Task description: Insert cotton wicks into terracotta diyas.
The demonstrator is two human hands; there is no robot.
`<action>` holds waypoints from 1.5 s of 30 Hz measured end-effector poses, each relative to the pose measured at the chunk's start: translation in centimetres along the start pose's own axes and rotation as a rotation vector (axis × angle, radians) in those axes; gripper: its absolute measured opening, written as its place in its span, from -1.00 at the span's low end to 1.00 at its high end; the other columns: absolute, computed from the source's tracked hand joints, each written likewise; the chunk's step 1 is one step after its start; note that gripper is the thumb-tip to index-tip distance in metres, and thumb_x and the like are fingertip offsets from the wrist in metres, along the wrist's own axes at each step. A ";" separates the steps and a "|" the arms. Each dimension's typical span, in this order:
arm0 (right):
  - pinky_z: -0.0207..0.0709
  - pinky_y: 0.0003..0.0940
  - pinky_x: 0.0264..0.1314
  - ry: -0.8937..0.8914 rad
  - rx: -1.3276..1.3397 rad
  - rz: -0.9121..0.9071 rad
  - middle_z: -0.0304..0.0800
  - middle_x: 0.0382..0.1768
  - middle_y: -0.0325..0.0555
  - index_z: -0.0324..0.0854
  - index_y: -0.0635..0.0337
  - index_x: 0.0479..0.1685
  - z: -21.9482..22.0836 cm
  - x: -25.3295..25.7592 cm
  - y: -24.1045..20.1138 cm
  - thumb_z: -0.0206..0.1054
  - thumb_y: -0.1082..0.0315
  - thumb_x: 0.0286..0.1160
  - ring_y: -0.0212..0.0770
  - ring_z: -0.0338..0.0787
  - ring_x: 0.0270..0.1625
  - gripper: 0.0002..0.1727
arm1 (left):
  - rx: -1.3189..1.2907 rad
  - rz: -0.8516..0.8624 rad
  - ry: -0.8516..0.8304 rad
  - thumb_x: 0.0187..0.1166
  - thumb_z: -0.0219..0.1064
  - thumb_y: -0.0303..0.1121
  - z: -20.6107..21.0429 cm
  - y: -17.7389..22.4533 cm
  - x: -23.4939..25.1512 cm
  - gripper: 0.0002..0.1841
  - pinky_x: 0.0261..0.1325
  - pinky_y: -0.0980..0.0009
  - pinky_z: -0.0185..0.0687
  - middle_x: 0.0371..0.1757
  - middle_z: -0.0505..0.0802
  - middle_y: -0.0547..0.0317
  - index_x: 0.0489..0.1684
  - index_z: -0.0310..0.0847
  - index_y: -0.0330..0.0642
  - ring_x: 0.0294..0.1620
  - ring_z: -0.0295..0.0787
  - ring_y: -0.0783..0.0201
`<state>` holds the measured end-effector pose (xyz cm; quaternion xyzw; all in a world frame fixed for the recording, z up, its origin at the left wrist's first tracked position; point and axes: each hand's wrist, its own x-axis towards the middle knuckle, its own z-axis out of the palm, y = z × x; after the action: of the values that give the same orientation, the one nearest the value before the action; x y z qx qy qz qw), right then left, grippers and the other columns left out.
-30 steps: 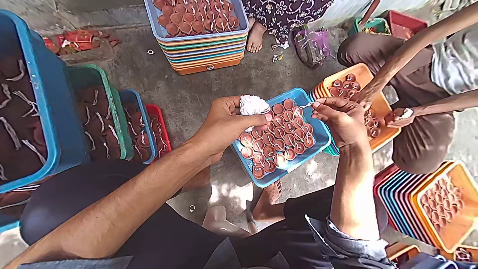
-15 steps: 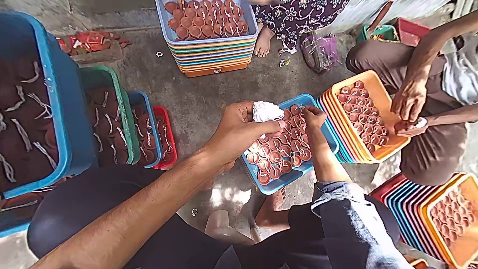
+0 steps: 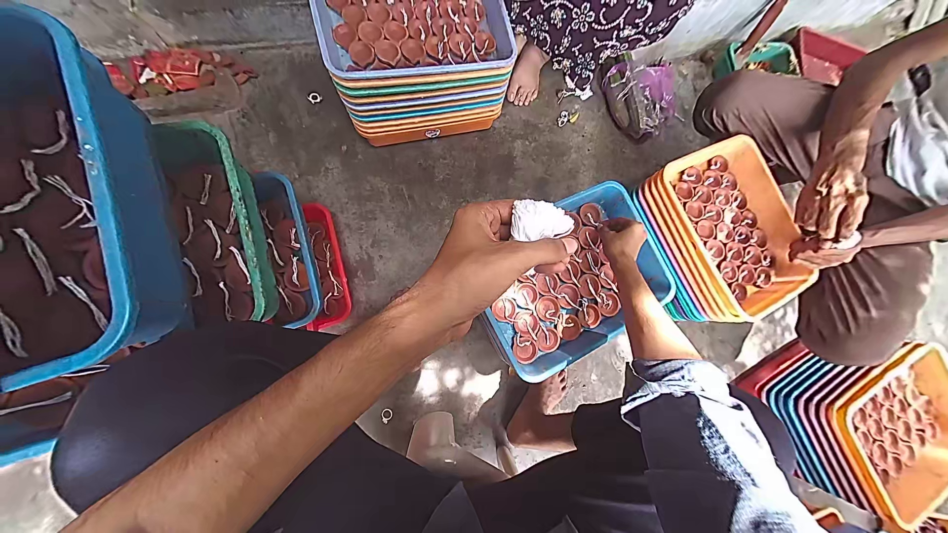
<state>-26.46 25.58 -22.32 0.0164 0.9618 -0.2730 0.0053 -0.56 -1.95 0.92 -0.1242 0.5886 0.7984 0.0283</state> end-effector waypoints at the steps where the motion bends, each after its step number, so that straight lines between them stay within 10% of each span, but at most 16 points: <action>1: 0.55 0.32 0.26 0.000 -0.001 0.002 0.92 -0.09 0.14 0.87 0.22 -0.09 -0.1 -0.1 -0.1 0.49 0.30 0.36 0.17 0.86 0.06 -0.77 | 0.000 0.000 0.004 0.48 0.50 -0.55 0.0 0.0 0.1 -0.74 0.08 0.32 0.89 -0.16 0.93 -0.08 0.08 0.73 -0.44 -0.15 0.95 0.16; 21: 0.45 0.36 0.43 -0.184 -0.177 -0.258 0.81 0.10 0.34 0.87 0.26 -0.08 -0.5 2.4 -1.6 0.48 0.18 0.43 0.35 0.72 0.29 -0.69 | 0.037 0.006 -0.050 0.52 0.51 -0.47 -0.3 0.0 -0.1 -0.74 0.00 0.29 0.91 -0.13 0.93 -0.04 0.10 0.76 -0.34 -0.15 0.95 0.12; 34: 0.54 0.34 0.25 -0.021 0.054 -0.060 0.89 -0.02 0.18 0.84 0.25 0.00 -1.4 1.7 -2.5 0.53 0.24 0.36 0.21 0.83 0.09 -0.68 | -0.103 -0.082 -0.114 0.68 0.26 -0.47 -0.3 0.3 0.2 -0.73 0.18 0.21 0.83 0.06 0.89 -0.15 0.22 0.68 -0.40 0.00 0.91 0.06; 39: 0.64 -0.13 -0.12 0.104 0.334 -0.138 0.93 -0.23 -0.15 0.89 0.09 -0.12 -6.0 -1.6 -7.1 0.53 0.22 0.35 -0.27 0.80 -0.30 -0.79 | -0.199 -0.106 -0.134 0.80 -0.04 -0.40 -0.1 0.7 0.3 -0.62 0.33 0.19 0.74 0.13 0.85 -0.21 0.33 0.59 -0.43 0.12 0.87 0.06; 45: 0.65 -0.58 -0.29 -0.307 0.796 -0.382 0.89 -0.26 -0.25 0.85 0.14 -0.08 -14.5 -13.2 -15.2 0.51 0.42 0.49 -0.45 0.77 -0.34 -0.89 | -0.210 -0.101 -0.140 0.83 -0.13 -0.35 0.3 0.6 0.1 -0.56 0.30 0.22 0.73 0.19 0.81 -0.19 0.42 0.55 -0.39 0.11 0.84 0.09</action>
<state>-13.80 19.95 -1.74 -0.2009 0.7562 -0.6162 0.0906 -0.83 -1.86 1.51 -0.1002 0.4913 0.8598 0.0963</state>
